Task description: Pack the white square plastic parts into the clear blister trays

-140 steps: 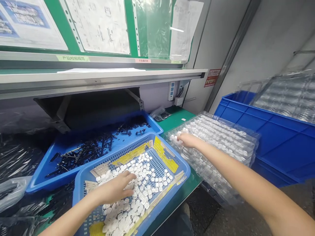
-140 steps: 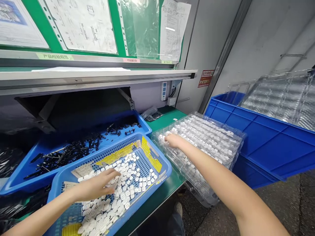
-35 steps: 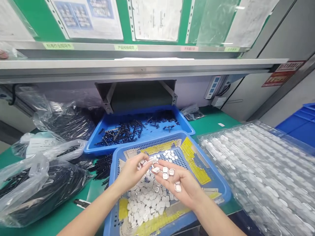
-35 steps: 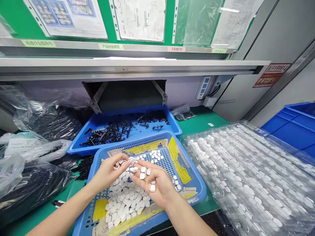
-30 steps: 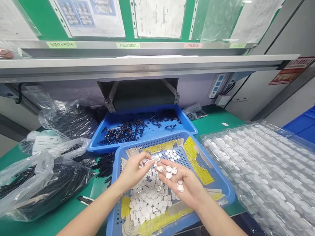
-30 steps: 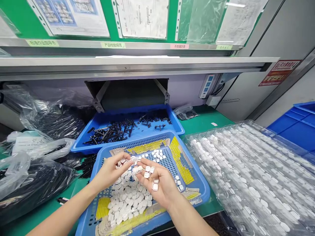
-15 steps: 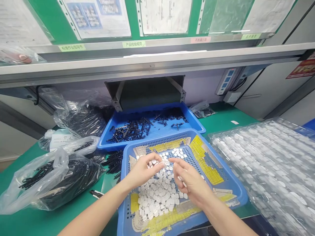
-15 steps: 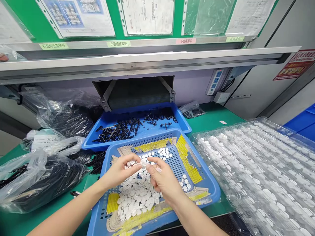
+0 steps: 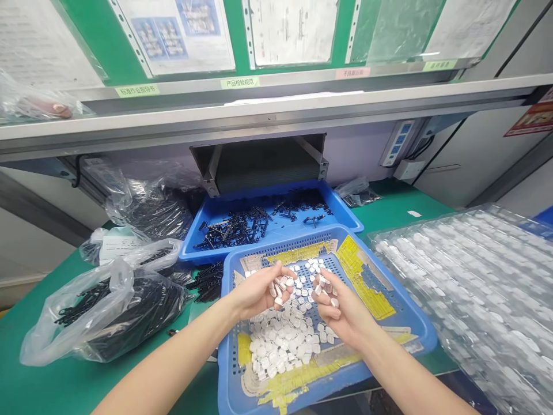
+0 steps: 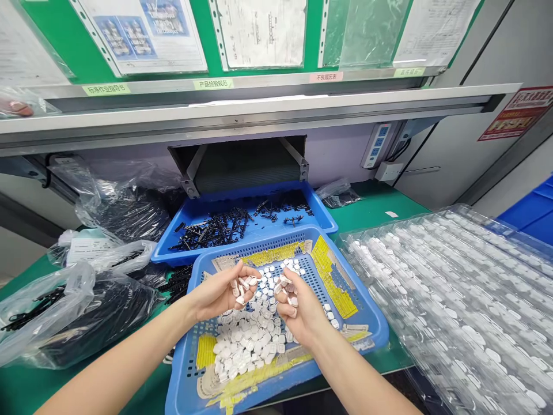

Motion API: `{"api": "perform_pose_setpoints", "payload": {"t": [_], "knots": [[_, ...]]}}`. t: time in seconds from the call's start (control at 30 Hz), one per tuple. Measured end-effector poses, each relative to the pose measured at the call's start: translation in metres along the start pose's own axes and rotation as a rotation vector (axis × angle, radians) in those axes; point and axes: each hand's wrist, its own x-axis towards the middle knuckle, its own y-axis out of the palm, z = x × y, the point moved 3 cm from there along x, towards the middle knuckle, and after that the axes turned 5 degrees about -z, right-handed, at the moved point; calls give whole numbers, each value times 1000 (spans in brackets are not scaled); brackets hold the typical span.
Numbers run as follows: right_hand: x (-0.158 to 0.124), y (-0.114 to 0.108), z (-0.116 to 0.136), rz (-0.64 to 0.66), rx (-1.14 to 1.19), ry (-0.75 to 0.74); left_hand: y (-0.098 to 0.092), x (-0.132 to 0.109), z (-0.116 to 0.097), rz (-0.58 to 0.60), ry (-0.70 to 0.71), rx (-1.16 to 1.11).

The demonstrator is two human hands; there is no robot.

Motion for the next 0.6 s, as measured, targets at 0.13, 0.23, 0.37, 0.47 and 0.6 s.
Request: {"api": "perform_pose_setpoints", "payload": {"t": [0.13,0.23,0.37,0.47,0.6], "knots": [[-3,3,3,62,84,48,8,-4,-10,41,-37,-115],[-5,3,3,42,11,58,12,-7,-15,58,9,-63],[-7,4,2,55,-225,-70,15,-7,-15,49,29,30],[-10,5,1,69,-500,-219,19,-6,-13,63,40,45],[-12,7,2,70,-766,-418,22,-6,-11,83,67,76]]}}
